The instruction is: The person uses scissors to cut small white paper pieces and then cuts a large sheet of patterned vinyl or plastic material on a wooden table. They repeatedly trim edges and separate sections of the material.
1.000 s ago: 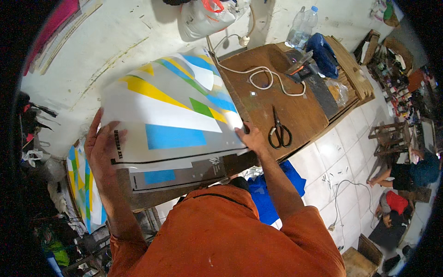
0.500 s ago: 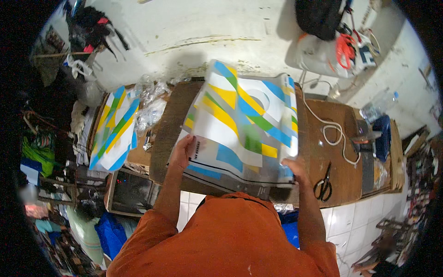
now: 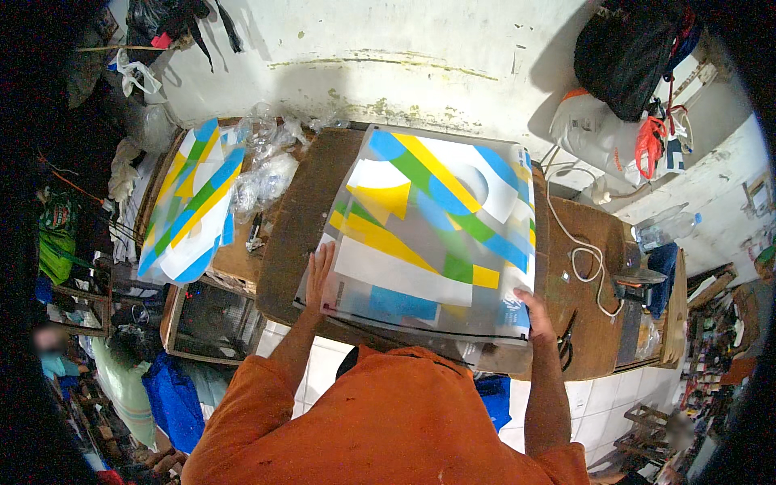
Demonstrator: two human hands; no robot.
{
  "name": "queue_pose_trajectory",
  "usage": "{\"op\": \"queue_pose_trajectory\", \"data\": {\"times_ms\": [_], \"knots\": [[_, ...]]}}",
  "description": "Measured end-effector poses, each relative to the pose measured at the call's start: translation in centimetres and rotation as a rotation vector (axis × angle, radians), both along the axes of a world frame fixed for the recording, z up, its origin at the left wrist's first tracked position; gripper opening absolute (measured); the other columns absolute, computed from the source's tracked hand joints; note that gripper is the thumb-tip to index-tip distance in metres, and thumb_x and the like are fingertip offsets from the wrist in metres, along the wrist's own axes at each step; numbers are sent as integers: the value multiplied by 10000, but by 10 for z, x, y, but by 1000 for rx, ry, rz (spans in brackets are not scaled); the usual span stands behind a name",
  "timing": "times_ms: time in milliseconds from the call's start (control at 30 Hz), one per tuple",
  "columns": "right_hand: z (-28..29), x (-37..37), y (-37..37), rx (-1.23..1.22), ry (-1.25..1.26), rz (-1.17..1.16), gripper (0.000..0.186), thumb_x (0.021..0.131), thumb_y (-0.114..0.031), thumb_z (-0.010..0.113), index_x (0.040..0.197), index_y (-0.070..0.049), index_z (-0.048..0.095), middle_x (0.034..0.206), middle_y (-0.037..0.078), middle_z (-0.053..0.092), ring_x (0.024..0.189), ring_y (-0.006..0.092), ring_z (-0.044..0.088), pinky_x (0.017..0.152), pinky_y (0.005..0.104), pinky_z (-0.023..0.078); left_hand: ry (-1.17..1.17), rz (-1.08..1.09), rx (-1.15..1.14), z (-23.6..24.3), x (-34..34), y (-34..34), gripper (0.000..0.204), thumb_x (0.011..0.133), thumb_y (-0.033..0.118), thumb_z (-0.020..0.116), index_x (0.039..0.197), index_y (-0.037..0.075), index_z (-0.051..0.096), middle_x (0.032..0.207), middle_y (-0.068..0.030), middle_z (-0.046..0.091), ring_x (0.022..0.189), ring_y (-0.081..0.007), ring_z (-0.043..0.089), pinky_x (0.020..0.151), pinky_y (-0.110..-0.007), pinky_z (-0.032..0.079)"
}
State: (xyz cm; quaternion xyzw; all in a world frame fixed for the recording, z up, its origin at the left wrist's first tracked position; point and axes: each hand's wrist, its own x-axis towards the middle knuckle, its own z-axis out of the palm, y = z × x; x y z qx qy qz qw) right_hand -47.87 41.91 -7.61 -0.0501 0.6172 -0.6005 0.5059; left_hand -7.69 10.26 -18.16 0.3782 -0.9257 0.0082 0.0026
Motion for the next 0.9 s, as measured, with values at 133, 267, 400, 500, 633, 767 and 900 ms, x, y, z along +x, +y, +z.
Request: {"op": "queue_pose_trajectory", "data": {"times_ms": [133,267,400,500,633,767,900], "knots": [[6,-2,15,5,-49,-55,569,849,-379,683,1258,5,589,1048,108,695,897,202,684,796,327,553,50,150,81,-1,15,27,716,951,339,517,1582,115,264,1658,-135,156,1543,-303,95,1240,-534,64],[6,-6,20,-53,92,165,563,870,-361,672,1289,2,572,1092,131,689,956,231,685,847,345,560,164,213,52,-16,25,31,782,893,398,593,1571,136,304,1654,-112,189,1548,-268,78,1233,-552,31],[-8,-9,20,-108,-239,84,584,889,-403,636,1294,12,571,1127,149,688,977,257,687,877,385,558,698,319,293,-24,27,15,655,929,451,577,1451,69,475,1420,-154,520,1331,-282,459,1122,-484,331],[-19,-9,21,-298,-353,74,632,902,-468,587,1308,16,568,1155,165,688,999,282,684,907,421,547,1389,474,1212,-4,13,-6,540,975,436,567,1326,26,586,1166,-142,692,1018,-253,675,893,-393,540],[-19,-4,19,-299,-415,44,612,912,-418,661,1342,2,546,1234,179,655,1070,294,661,947,453,535,1397,609,1693,49,-5,-32,369,969,273,630,1212,-6,636,1022,-104,719,850,-208,704,738,-334,582],[-7,2,8,-389,-480,-122,592,948,-435,608,1372,-28,533,1215,164,666,1059,314,663,907,445,552,1041,565,1393,87,-25,-44,344,881,66,704,1206,-11,622,992,-65,698,835,-171,690,705,-320,581],[0,4,-9,-717,-608,-133,537,964,-424,580,1325,-27,566,1159,150,688,978,301,683,882,438,561,1086,481,1226,134,-18,-52,371,870,10,670,1239,14,638,1094,-75,678,927,-181,660,736,-329,578]]}}
